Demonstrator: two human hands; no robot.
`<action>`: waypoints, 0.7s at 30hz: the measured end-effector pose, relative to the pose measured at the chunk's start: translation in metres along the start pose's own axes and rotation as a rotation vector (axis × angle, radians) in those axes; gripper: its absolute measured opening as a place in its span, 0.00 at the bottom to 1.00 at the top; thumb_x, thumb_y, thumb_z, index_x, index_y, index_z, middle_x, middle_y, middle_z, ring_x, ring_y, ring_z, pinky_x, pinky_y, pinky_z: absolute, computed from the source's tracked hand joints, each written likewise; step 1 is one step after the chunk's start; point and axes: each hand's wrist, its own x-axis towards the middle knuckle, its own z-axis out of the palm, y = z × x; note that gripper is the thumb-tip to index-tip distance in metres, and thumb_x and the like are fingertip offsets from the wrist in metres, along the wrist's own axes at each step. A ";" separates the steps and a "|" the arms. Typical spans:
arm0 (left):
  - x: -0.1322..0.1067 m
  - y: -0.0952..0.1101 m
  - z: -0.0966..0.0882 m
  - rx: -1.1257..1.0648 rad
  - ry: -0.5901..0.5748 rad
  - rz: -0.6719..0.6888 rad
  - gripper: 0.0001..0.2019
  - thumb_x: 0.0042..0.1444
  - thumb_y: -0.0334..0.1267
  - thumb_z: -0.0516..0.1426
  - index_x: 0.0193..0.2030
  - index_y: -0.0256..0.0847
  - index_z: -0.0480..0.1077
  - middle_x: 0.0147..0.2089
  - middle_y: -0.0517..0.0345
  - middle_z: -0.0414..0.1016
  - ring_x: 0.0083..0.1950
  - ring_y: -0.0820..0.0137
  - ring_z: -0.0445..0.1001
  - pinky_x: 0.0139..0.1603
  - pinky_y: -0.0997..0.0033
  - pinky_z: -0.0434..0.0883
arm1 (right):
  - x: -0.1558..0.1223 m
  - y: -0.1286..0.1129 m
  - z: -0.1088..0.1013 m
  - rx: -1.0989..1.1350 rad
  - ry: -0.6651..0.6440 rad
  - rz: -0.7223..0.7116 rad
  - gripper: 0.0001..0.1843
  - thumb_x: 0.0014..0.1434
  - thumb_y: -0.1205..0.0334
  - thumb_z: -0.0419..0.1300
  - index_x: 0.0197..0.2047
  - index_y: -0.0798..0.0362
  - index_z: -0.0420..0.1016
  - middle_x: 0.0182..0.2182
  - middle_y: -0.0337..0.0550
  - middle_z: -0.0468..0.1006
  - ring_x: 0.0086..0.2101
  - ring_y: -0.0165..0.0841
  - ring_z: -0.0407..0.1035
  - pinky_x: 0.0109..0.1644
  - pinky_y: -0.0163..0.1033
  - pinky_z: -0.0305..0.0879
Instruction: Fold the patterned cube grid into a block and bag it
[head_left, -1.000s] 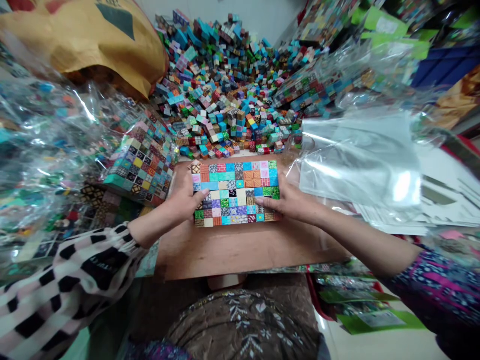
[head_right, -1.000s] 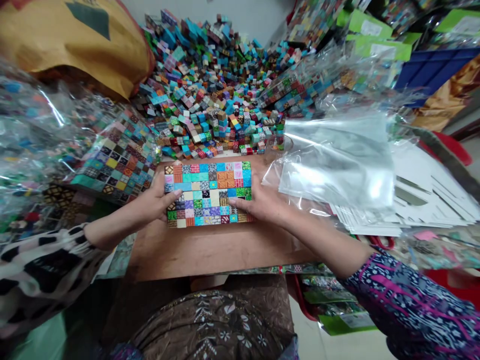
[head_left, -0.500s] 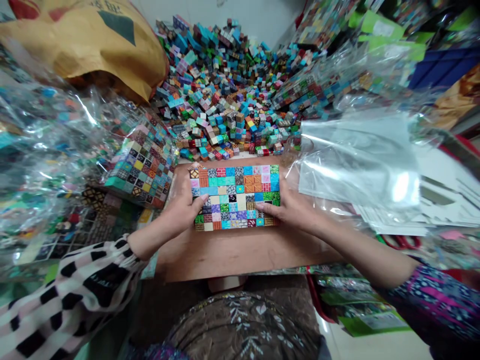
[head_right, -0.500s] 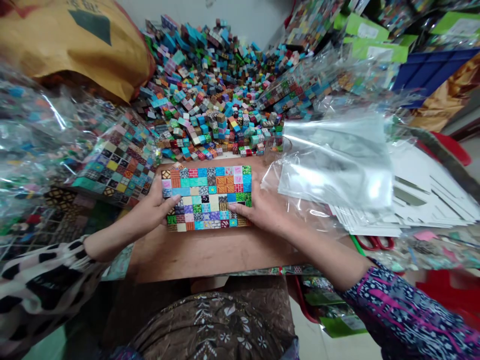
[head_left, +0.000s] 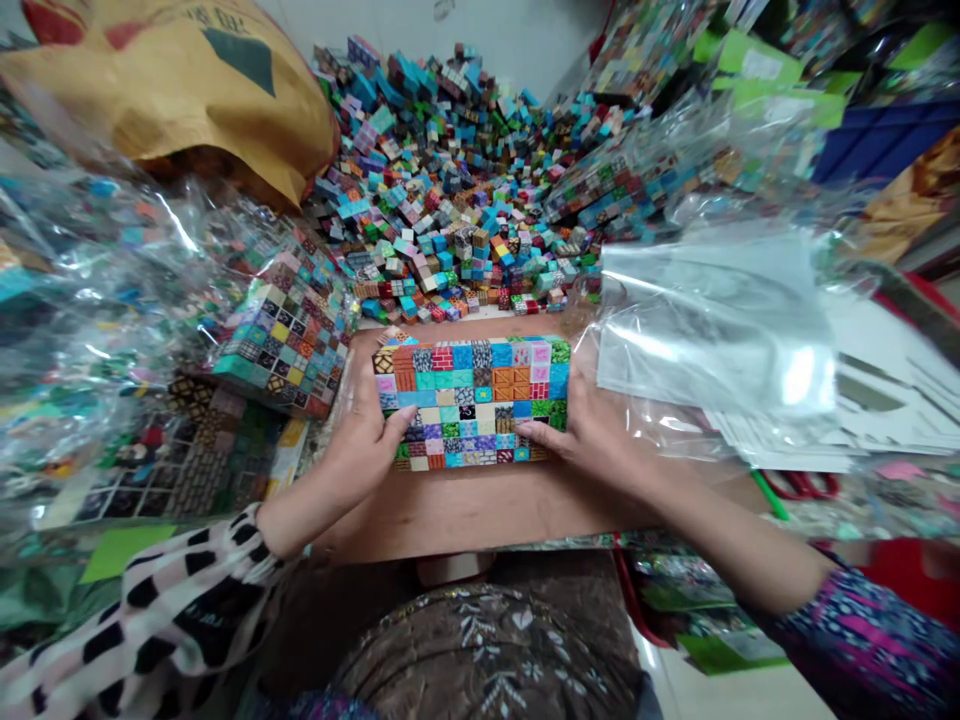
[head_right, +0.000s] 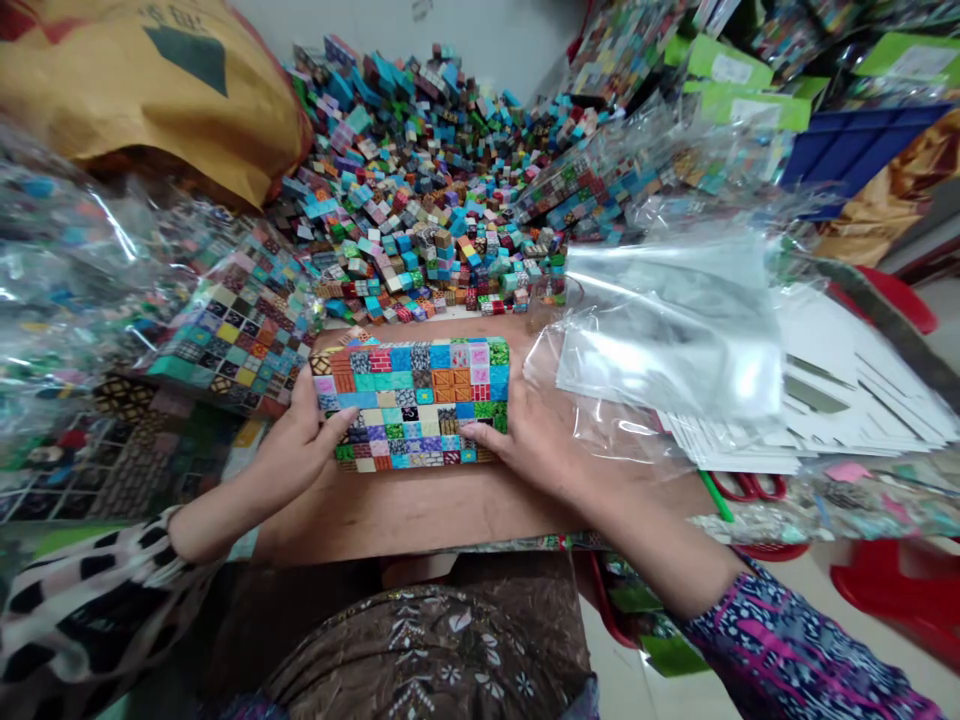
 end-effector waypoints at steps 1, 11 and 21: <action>-0.004 -0.001 0.001 0.014 -0.001 -0.020 0.38 0.65 0.46 0.51 0.75 0.34 0.37 0.74 0.35 0.52 0.74 0.52 0.53 0.72 0.45 0.54 | -0.002 -0.001 -0.001 -0.001 -0.002 -0.001 0.51 0.60 0.46 0.61 0.74 0.55 0.38 0.58 0.64 0.69 0.57 0.59 0.67 0.59 0.64 0.67; -0.042 -0.016 0.016 0.080 0.129 0.035 0.42 0.64 0.45 0.54 0.76 0.38 0.34 0.78 0.37 0.42 0.77 0.51 0.45 0.74 0.44 0.51 | -0.030 -0.006 -0.001 -0.084 0.038 -0.014 0.50 0.62 0.40 0.58 0.74 0.56 0.39 0.62 0.69 0.66 0.59 0.63 0.64 0.57 0.69 0.66; -0.074 -0.042 0.038 0.053 0.200 0.128 0.46 0.61 0.42 0.58 0.75 0.42 0.30 0.74 0.31 0.51 0.73 0.46 0.57 0.69 0.37 0.57 | -0.050 0.010 0.020 -0.134 0.178 -0.092 0.40 0.60 0.36 0.58 0.65 0.55 0.59 0.51 0.65 0.76 0.51 0.60 0.72 0.51 0.67 0.70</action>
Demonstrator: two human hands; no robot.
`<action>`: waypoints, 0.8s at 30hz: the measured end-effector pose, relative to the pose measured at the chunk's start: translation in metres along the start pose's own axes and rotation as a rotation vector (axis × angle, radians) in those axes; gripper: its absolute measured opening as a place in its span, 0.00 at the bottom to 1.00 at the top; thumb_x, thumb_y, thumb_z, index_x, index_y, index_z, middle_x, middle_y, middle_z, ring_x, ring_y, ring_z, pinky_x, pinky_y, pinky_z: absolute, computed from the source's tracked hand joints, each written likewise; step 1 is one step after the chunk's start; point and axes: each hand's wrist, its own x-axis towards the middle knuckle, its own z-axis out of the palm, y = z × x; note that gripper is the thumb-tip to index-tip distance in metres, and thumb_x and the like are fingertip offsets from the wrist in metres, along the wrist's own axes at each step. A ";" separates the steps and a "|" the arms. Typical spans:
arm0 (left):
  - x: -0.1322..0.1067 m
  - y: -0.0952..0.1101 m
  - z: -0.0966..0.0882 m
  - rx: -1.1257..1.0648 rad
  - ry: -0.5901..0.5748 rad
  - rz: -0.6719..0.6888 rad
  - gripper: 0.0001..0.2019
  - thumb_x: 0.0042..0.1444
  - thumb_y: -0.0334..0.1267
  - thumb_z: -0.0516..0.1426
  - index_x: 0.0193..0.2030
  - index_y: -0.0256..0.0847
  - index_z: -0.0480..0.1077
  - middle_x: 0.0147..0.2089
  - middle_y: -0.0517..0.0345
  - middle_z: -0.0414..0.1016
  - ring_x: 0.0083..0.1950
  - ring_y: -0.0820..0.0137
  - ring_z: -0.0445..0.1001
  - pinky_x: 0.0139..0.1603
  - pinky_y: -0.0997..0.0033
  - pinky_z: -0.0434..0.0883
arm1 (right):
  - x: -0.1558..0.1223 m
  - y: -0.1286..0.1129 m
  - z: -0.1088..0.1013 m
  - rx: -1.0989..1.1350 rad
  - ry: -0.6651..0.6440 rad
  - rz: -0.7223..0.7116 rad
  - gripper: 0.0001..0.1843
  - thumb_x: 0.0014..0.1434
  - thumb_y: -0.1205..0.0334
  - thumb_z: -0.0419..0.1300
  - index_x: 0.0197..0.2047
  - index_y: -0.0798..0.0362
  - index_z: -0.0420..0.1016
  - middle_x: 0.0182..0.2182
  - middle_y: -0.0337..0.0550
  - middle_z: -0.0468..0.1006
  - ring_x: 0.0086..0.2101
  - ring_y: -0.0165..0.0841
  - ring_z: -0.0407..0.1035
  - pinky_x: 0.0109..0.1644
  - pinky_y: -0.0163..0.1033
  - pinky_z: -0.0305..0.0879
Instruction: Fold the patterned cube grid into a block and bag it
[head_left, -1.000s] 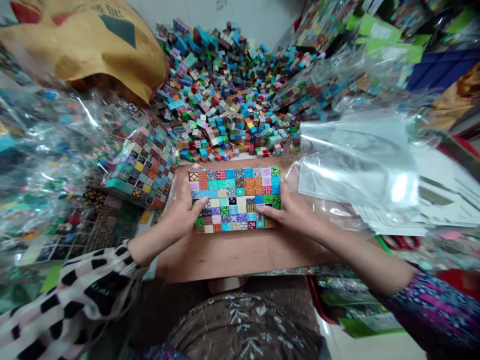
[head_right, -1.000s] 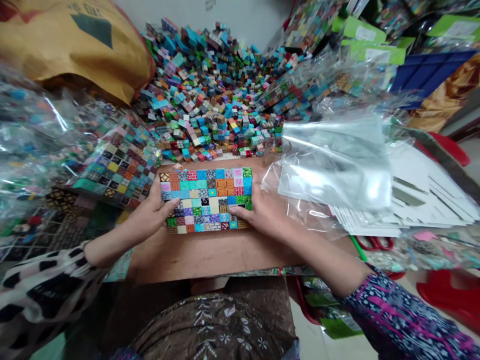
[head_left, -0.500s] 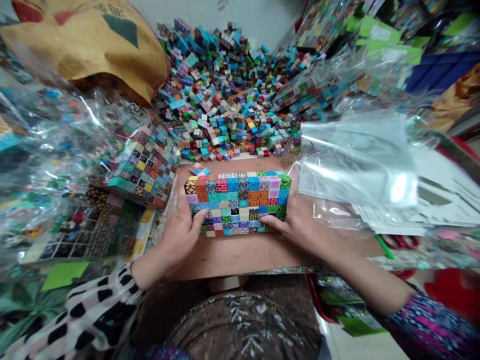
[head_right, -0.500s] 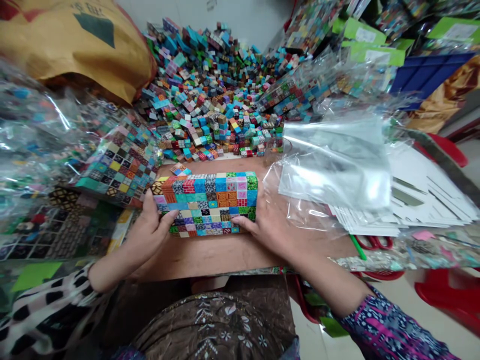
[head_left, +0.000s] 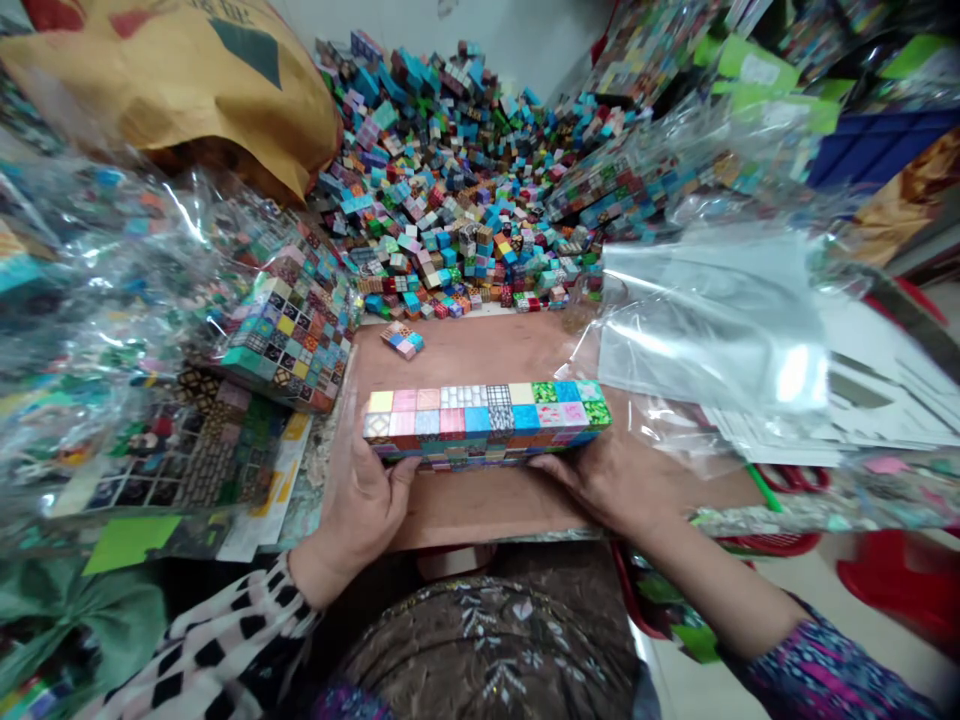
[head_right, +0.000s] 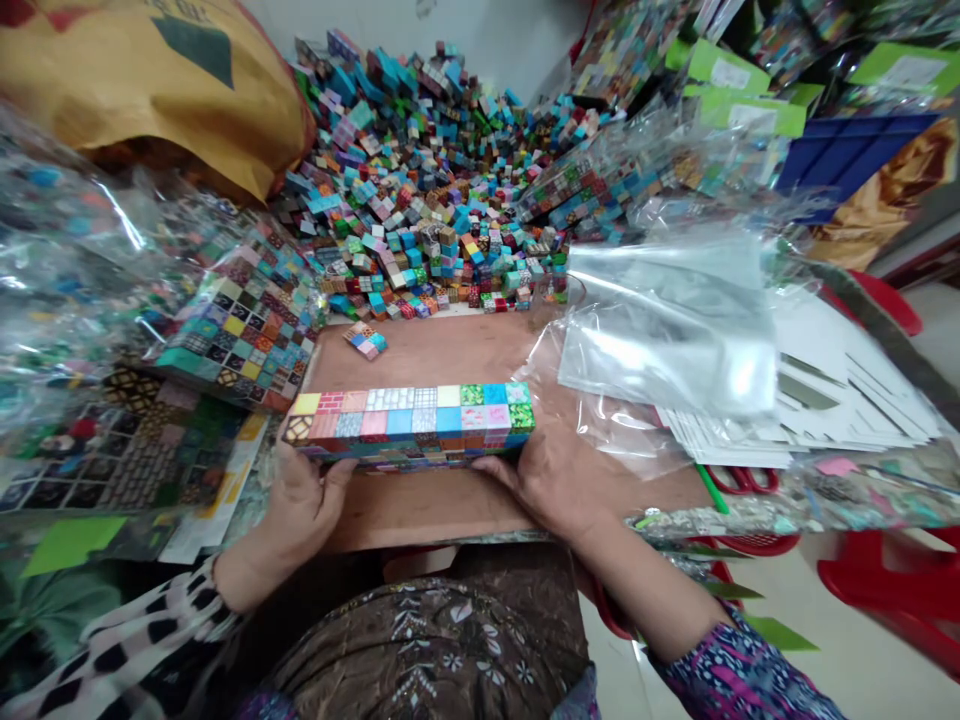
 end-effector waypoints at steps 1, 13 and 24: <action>-0.003 -0.001 0.001 -0.027 -0.007 -0.020 0.46 0.61 0.43 0.59 0.75 0.42 0.31 0.74 0.32 0.51 0.72 0.46 0.58 0.70 0.37 0.57 | -0.002 0.001 0.002 0.008 0.026 -0.013 0.40 0.60 0.36 0.58 0.64 0.55 0.59 0.51 0.65 0.76 0.52 0.59 0.72 0.52 0.67 0.69; -0.001 0.000 -0.007 -0.265 -0.047 -0.147 0.42 0.59 0.49 0.60 0.74 0.47 0.42 0.72 0.38 0.55 0.70 0.47 0.62 0.62 0.43 0.71 | -0.008 0.001 -0.013 0.132 -0.037 0.090 0.52 0.57 0.39 0.64 0.74 0.48 0.43 0.66 0.62 0.61 0.62 0.59 0.62 0.60 0.68 0.65; 0.044 0.036 -0.030 -0.703 -0.101 -0.333 0.46 0.43 0.53 0.71 0.67 0.48 0.57 0.67 0.43 0.66 0.63 0.53 0.70 0.61 0.52 0.71 | 0.025 -0.012 -0.024 0.892 -0.174 0.300 0.49 0.43 0.46 0.75 0.65 0.44 0.60 0.61 0.52 0.68 0.58 0.50 0.67 0.64 0.61 0.62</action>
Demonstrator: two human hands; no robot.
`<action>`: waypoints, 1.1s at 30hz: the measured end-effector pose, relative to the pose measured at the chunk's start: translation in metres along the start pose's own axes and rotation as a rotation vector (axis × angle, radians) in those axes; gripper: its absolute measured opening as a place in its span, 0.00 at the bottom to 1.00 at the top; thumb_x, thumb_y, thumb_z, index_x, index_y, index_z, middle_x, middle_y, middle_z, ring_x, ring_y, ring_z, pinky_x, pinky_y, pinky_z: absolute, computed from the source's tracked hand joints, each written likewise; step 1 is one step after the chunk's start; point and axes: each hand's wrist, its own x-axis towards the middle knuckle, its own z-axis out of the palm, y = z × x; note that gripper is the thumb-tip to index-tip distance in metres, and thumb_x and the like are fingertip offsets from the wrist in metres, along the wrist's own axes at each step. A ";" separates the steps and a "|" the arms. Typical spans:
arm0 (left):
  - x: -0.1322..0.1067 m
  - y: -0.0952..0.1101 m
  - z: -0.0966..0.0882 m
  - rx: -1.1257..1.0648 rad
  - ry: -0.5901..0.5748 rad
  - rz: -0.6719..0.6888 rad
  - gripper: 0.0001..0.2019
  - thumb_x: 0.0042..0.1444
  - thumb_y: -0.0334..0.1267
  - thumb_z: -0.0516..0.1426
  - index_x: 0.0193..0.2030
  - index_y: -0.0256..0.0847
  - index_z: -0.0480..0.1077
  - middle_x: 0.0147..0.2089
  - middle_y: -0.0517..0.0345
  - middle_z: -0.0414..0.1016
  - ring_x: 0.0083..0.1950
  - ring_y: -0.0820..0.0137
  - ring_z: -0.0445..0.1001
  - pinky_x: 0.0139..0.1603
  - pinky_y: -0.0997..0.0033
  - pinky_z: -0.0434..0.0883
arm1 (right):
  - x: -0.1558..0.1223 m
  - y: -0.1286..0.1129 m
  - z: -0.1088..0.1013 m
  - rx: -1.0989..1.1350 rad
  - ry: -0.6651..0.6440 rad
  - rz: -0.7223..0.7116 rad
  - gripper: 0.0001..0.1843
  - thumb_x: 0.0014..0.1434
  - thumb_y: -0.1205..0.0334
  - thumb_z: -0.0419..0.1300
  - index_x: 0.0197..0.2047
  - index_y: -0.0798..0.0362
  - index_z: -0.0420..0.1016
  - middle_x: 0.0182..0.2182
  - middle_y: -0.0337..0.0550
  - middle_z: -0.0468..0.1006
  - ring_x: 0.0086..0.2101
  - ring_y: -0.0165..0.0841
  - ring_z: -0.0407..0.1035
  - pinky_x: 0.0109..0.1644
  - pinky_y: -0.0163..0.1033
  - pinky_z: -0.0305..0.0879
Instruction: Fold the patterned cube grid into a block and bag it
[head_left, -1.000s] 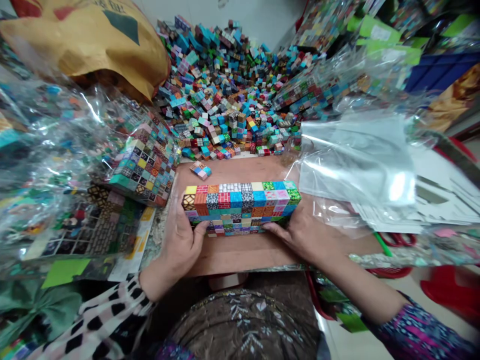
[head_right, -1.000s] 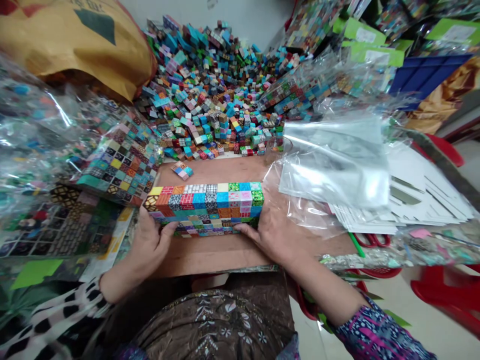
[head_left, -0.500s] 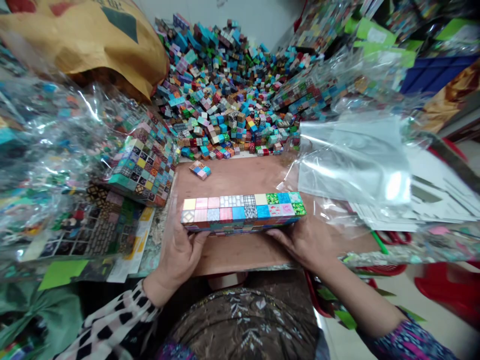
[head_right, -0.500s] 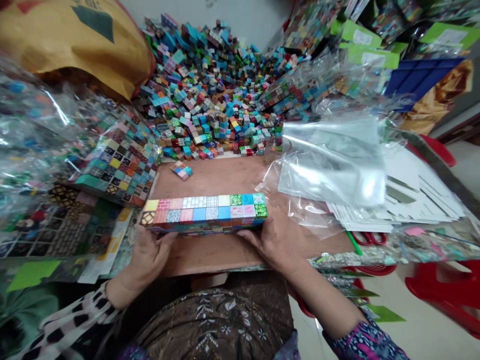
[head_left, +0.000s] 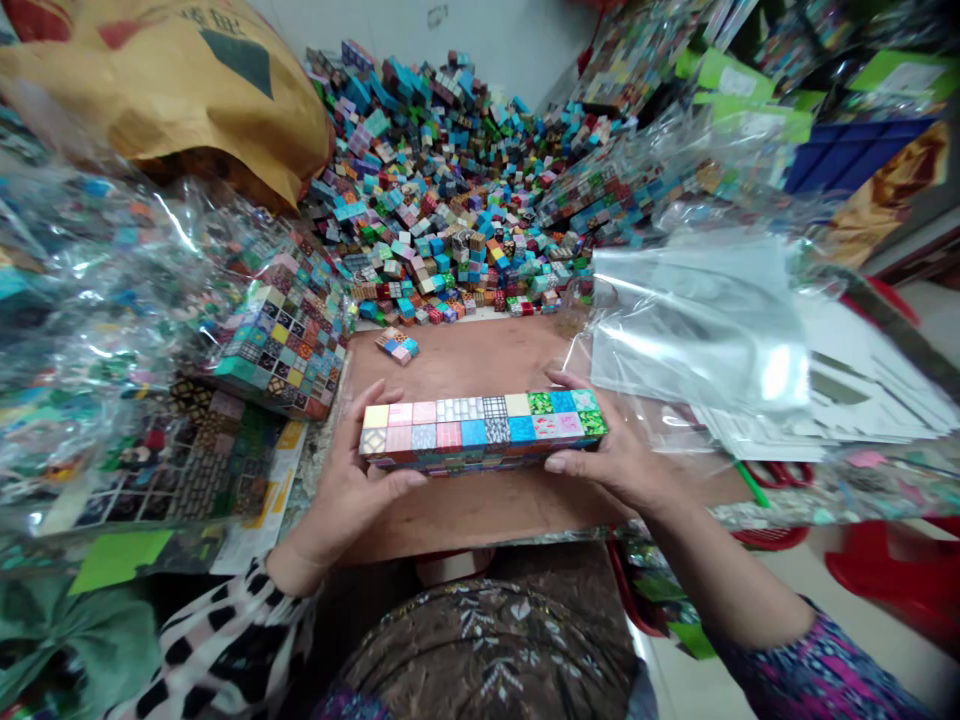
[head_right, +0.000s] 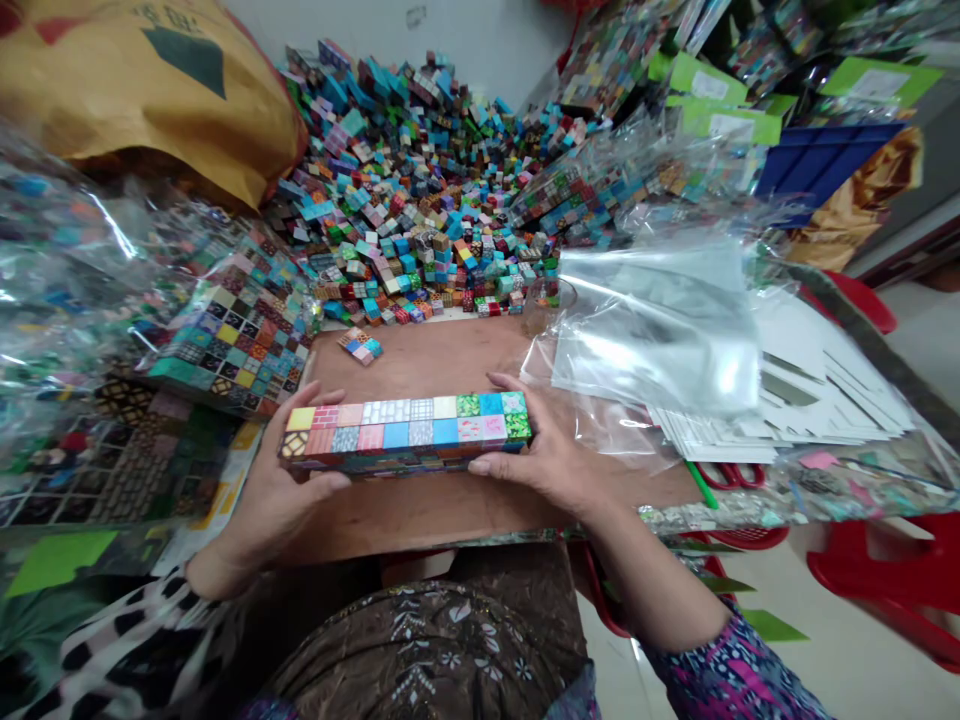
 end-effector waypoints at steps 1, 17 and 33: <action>0.001 0.002 0.001 -0.007 0.007 -0.012 0.43 0.43 0.52 0.71 0.65 0.47 0.61 0.64 0.45 0.69 0.60 0.55 0.73 0.59 0.54 0.73 | 0.001 -0.001 0.001 0.023 0.003 -0.001 0.47 0.43 0.47 0.76 0.63 0.44 0.62 0.60 0.50 0.70 0.56 0.48 0.68 0.63 0.60 0.64; 0.004 0.001 -0.007 -0.097 -0.055 0.008 0.32 0.44 0.50 0.71 0.55 0.47 0.69 0.51 0.54 0.77 0.47 0.64 0.77 0.47 0.66 0.75 | 0.004 -0.004 -0.004 -0.021 0.014 -0.062 0.42 0.41 0.47 0.76 0.58 0.42 0.67 0.53 0.45 0.74 0.49 0.44 0.72 0.55 0.54 0.71; 0.015 0.034 -0.015 0.285 -0.080 0.335 0.37 0.50 0.58 0.65 0.65 0.51 0.62 0.67 0.49 0.66 0.68 0.53 0.64 0.69 0.49 0.60 | 0.003 -0.047 -0.010 -0.537 -0.035 -0.414 0.44 0.53 0.37 0.66 0.67 0.42 0.59 0.63 0.52 0.68 0.62 0.51 0.63 0.64 0.62 0.60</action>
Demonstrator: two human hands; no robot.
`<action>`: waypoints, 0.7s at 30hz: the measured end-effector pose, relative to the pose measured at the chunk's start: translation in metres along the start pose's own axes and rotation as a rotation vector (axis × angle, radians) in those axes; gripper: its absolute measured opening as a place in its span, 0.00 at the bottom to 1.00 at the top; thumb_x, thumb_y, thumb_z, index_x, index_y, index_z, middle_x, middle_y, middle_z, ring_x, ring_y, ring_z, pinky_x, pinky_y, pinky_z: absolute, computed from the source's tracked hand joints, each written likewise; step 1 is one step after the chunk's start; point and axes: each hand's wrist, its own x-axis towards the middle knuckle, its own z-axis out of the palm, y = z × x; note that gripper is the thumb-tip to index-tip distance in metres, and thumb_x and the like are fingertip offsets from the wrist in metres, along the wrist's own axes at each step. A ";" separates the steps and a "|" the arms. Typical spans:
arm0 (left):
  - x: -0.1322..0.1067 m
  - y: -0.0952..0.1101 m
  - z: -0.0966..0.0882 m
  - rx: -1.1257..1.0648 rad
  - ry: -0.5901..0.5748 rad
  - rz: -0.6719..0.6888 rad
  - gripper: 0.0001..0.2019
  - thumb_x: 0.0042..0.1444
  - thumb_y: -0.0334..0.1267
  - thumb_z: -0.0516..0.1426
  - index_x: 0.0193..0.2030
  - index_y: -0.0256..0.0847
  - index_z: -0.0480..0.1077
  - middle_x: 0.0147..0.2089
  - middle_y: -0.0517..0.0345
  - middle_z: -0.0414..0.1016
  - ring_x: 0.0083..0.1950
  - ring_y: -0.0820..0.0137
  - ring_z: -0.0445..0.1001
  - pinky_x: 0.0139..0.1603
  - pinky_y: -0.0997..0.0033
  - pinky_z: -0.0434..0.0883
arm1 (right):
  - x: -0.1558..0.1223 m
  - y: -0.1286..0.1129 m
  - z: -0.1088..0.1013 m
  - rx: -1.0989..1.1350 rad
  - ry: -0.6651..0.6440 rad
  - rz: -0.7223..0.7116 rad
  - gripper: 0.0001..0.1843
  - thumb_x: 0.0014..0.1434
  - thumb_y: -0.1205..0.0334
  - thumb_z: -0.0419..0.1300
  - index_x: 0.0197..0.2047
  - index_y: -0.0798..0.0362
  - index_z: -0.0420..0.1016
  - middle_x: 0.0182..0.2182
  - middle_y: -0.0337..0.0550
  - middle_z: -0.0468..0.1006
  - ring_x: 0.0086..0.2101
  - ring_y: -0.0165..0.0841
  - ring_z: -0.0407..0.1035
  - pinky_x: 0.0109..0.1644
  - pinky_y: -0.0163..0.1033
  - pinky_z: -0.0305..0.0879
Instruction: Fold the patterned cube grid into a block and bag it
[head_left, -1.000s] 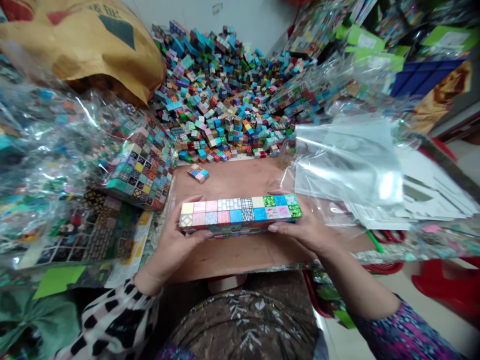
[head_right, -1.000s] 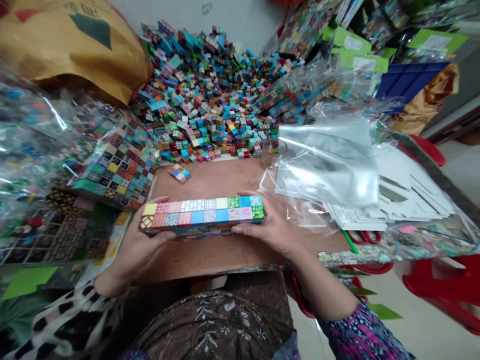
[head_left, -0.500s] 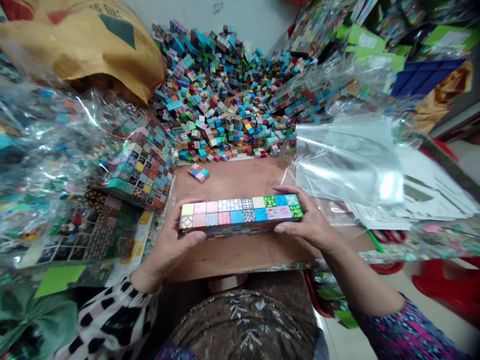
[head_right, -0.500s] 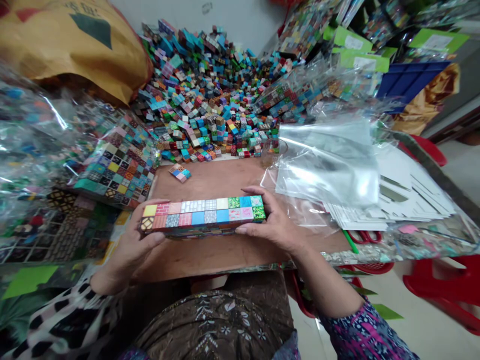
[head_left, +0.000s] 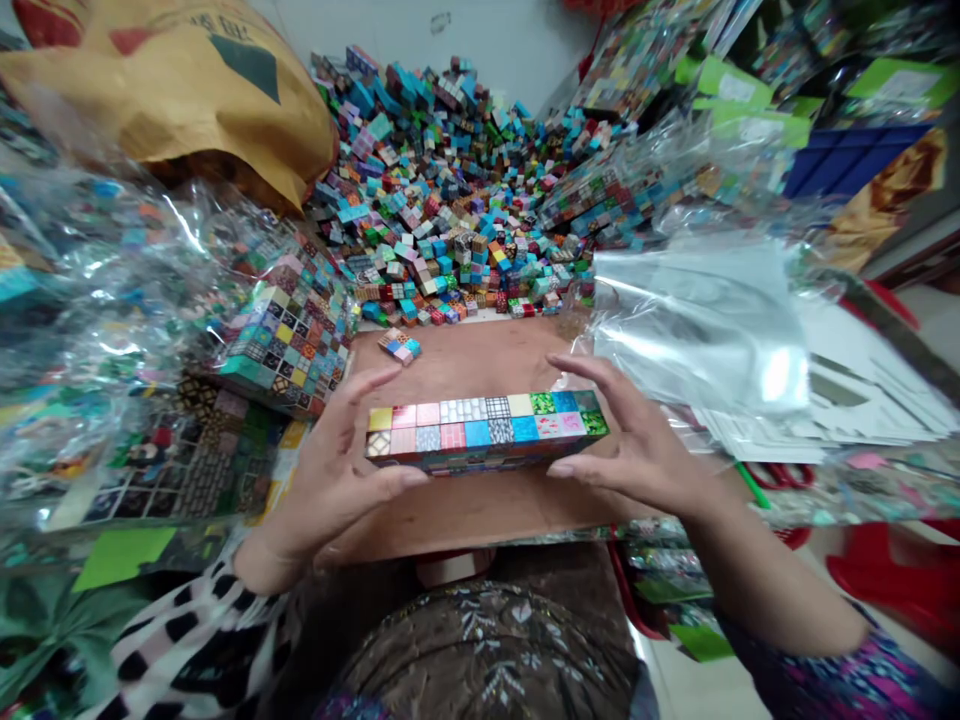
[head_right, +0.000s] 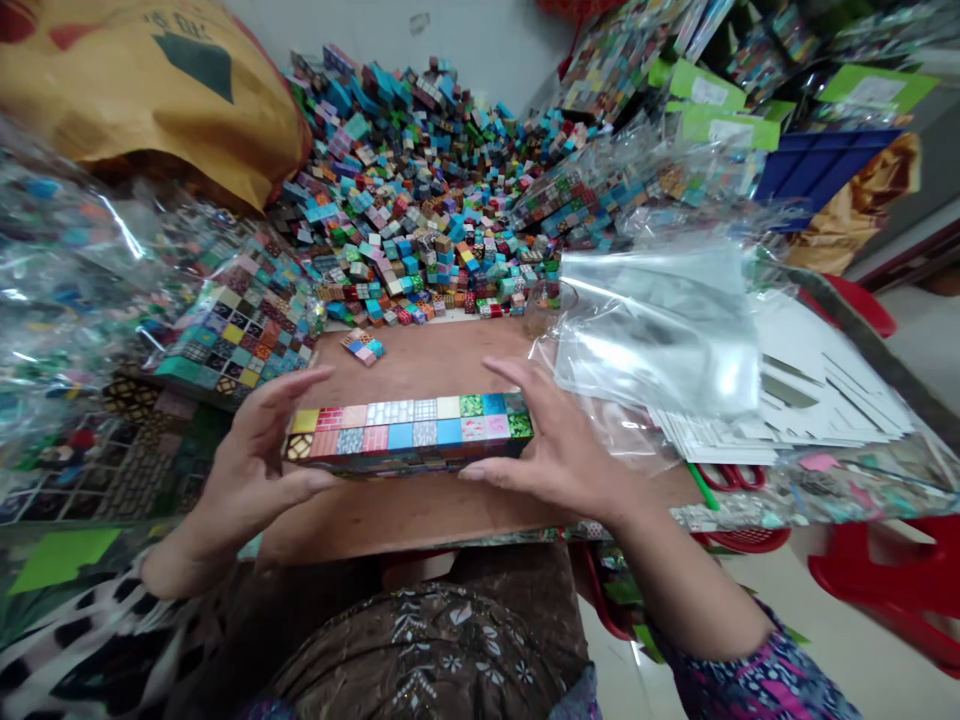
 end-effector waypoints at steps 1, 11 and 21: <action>0.006 0.008 -0.003 0.171 -0.046 0.081 0.38 0.50 0.61 0.64 0.65 0.50 0.62 0.66 0.48 0.67 0.69 0.51 0.64 0.71 0.47 0.56 | 0.005 -0.008 -0.004 -0.147 -0.036 -0.092 0.44 0.56 0.35 0.64 0.68 0.44 0.58 0.63 0.53 0.68 0.62 0.52 0.62 0.66 0.64 0.55; 0.034 0.034 0.013 0.920 -0.424 0.334 0.33 0.65 0.63 0.40 0.47 0.36 0.73 0.42 0.45 0.80 0.44 0.56 0.78 0.41 0.60 0.71 | 0.035 -0.036 0.011 -0.752 -0.392 -0.288 0.31 0.70 0.41 0.47 0.64 0.57 0.65 0.42 0.52 0.78 0.41 0.44 0.73 0.42 0.47 0.69; 0.034 0.036 0.013 0.928 -0.501 0.265 0.35 0.65 0.63 0.38 0.49 0.36 0.73 0.45 0.43 0.79 0.46 0.55 0.78 0.43 0.57 0.72 | 0.036 -0.040 0.012 -0.718 -0.407 -0.259 0.28 0.69 0.43 0.51 0.60 0.58 0.68 0.43 0.53 0.78 0.40 0.44 0.73 0.40 0.45 0.67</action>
